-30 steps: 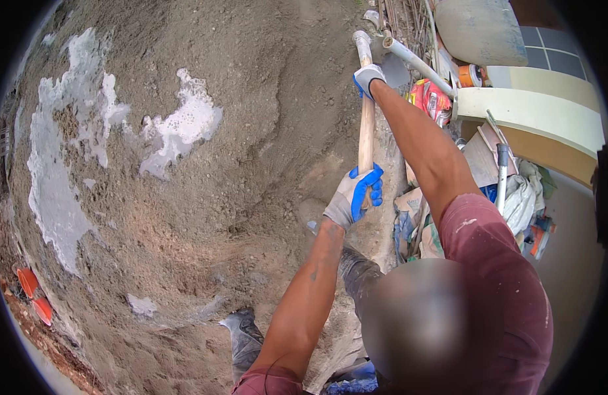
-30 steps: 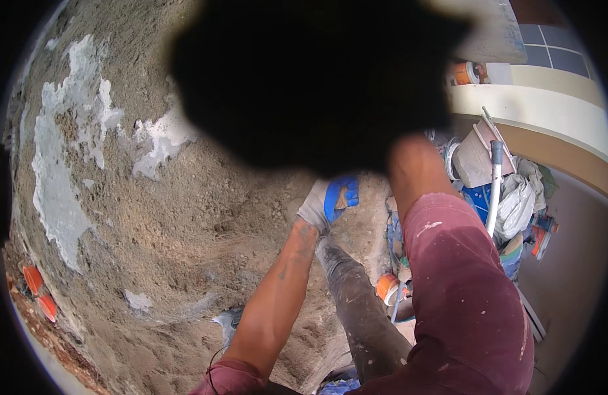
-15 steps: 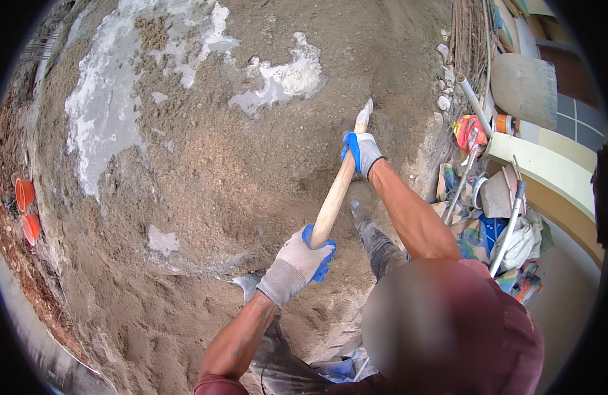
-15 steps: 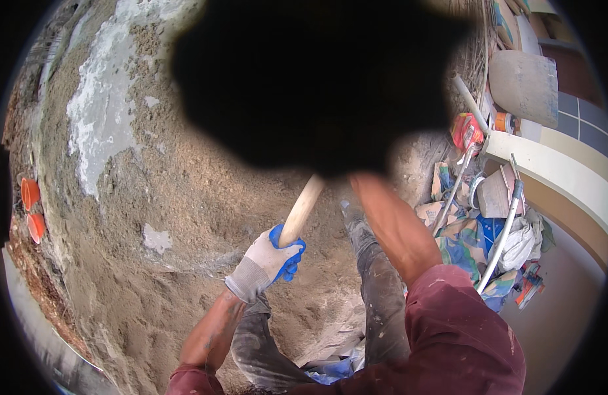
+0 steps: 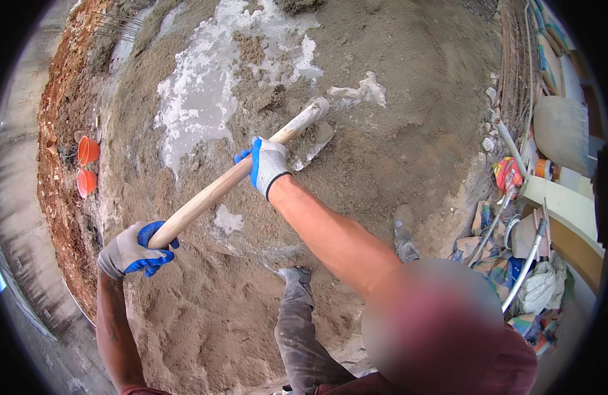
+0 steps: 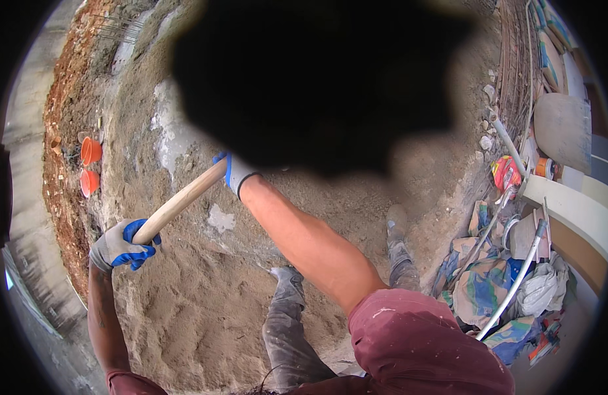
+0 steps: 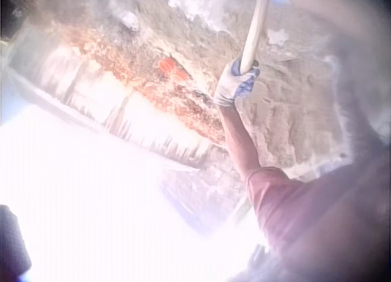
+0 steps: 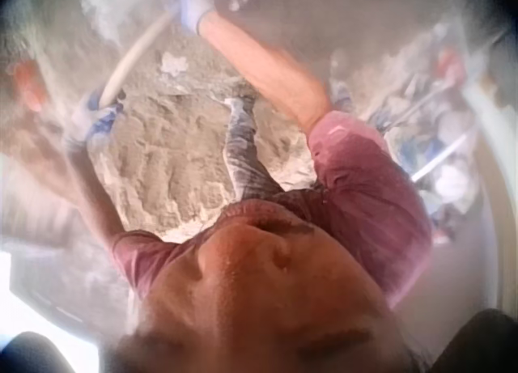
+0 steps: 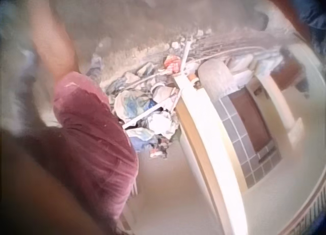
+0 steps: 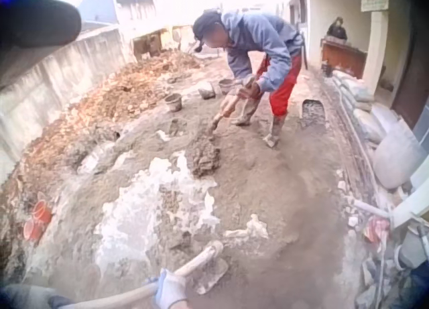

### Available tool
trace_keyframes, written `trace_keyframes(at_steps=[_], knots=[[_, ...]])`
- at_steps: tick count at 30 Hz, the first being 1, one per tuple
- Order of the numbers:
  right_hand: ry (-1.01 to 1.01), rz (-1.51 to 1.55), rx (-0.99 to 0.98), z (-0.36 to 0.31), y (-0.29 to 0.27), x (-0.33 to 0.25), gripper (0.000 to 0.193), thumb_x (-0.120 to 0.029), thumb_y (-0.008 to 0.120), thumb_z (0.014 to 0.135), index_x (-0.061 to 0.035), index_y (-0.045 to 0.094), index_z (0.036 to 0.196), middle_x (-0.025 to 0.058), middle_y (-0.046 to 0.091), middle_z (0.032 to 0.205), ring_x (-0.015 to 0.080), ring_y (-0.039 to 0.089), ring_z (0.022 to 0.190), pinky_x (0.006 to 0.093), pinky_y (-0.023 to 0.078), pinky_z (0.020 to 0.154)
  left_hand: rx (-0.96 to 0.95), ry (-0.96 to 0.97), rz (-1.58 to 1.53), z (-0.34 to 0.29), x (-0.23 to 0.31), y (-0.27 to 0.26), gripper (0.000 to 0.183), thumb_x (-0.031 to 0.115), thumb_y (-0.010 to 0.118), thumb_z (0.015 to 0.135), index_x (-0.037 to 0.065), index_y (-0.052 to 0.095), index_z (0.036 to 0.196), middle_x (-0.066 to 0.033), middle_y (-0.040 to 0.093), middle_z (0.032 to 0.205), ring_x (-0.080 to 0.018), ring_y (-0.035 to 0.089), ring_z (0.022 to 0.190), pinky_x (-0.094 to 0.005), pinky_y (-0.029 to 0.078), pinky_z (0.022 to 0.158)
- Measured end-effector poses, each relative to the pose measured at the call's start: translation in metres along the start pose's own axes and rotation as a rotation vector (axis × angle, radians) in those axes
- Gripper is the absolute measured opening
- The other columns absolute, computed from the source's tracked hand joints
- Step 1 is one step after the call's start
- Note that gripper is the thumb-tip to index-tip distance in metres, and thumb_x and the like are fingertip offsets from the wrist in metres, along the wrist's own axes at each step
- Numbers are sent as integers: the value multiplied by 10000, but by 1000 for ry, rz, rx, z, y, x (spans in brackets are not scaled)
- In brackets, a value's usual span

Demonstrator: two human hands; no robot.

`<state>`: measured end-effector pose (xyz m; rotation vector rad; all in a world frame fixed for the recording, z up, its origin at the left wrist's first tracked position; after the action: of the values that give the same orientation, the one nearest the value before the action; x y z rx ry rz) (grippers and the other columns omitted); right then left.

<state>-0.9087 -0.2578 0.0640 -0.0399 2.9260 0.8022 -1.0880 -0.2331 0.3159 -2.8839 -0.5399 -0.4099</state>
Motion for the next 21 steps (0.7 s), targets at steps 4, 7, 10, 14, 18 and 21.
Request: trace_keyframes(at_steps=[4, 7, 10, 14, 18, 21], knots=[[-208, -194, 89, -41, -50, -52, 366, -133, 624, 912, -66, 338, 1131, 113, 489, 821, 235, 522, 590, 459, 554, 561, -206, 34, -292, 33, -39, 33, 343, 101, 763, 734, -6, 593, 1012, -35, 599, 713, -96, 548, 492, -241, 458, 428], [-247, -234, 259, -38, -169, -111, 253, -127, 644, 892, -83, 422, 1007, 88, 486, 736, 243, 531, 563, 457, 540, 545, -482, 126, -444, 95, -58, 153, 339, 109, 751, 806, -6, 577, 1073, -32, 602, 774, -93, 540, 535, -252, 453, 451], [-237, -390, 503, -44, -303, -205, 194, -105, 660, 850, -58, 485, 920, 84, 488, 689, 247, 519, 518, 429, 522, 491, -701, 165, -701, 165, -52, 326, 316, 124, 737, 821, 14, 559, 1058, -15, 578, 785, -89, 546, 548, -250, 459, 448], [-321, -789, 529, -28, -451, -330, 129, -71, 644, 802, -15, 539, 852, 105, 527, 663, 262, 543, 521, 412, 513, 470, -793, 113, -1042, 221, 15, 518, 209, 159, 677, 874, 49, 548, 996, -12, 547, 726, -125, 528, 514, -272, 447, 438], [-262, -953, 686, 7, -516, -357, 100, -81, 628, 783, -13, 561, 812, 112, 537, 641, 270, 557, 519, 412, 510, 466, -704, 0, -1142, 265, 33, 568, 152, 147, 662, 870, 72, 561, 956, -10, 548, 683, -129, 522, 491, -275, 444, 420], [-276, -976, 544, 44, -527, -335, 112, -99, 621, 782, -19, 544, 797, 112, 531, 619, 269, 551, 502, 400, 503, 459, -613, 28, -962, 286, 7, 541, 146, 156, 657, 863, 73, 573, 947, -16, 564, 694, -116, 527, 509, -270, 448, 430]])
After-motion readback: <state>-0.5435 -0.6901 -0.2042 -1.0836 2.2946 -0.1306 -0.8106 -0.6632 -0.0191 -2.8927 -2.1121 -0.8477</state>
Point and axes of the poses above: each hand's wrist, its own z-axis towards the middle knuckle, its own y-axis out of the palm, x = y × z, the point moved 6 cm from there along z, towards the middle knuckle
